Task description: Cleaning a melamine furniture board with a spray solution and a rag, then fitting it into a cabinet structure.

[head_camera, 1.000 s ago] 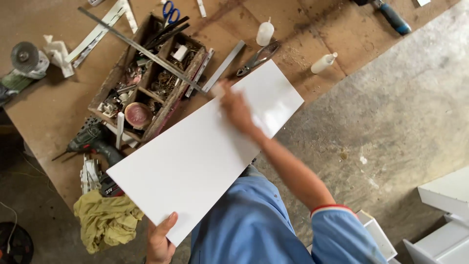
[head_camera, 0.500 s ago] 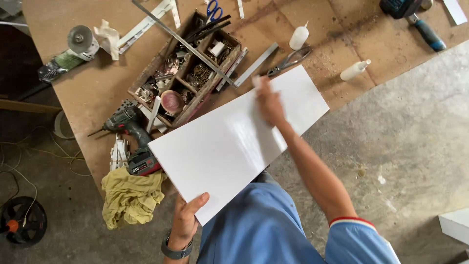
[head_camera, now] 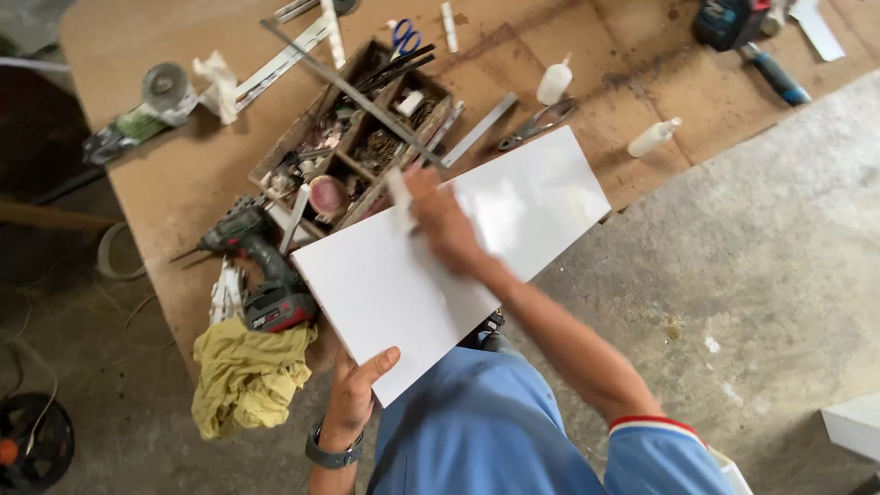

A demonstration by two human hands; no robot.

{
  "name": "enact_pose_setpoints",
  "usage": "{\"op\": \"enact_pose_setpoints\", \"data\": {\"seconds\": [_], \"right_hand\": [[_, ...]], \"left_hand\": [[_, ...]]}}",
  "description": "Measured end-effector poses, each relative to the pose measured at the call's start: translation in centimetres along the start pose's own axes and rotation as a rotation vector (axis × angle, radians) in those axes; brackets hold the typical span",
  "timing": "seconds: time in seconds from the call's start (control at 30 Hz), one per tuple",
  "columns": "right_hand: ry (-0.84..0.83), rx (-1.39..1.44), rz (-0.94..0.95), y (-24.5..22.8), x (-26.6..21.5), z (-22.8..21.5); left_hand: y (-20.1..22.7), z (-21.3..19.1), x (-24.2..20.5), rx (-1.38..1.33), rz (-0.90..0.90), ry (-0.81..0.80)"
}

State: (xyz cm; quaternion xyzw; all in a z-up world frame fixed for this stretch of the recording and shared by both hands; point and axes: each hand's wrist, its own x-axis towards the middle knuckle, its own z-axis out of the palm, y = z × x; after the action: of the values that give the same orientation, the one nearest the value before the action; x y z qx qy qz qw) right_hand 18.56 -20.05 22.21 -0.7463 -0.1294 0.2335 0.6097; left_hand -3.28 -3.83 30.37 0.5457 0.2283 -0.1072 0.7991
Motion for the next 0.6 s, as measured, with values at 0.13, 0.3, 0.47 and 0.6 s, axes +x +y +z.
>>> {"op": "enact_pose_setpoints", "data": {"seconds": [0.13, 0.3, 0.47, 0.6], "right_hand": [[-0.17, -0.687, -0.582, -9.6, -6.8, 5.3], [-0.162, -0.687, -0.618, -4.0, -10.6, 2.2], [0.297, -0.674, 0.006, 12.6, -8.0, -7.4], [0.732, -0.476, 0.265, 18.0, -6.8, -11.1]], "left_hand": [[1.0, 0.4, 0.2, 0.051, -0.06, -0.012], [2.2, 0.4, 0.0, 0.159, 0.133, 0.037], [-1.5, -2.8, 0.1, 0.007, 0.017, -0.018], [-3.9, -4.7, -0.2, 0.178, -0.055, 0.071]]}}
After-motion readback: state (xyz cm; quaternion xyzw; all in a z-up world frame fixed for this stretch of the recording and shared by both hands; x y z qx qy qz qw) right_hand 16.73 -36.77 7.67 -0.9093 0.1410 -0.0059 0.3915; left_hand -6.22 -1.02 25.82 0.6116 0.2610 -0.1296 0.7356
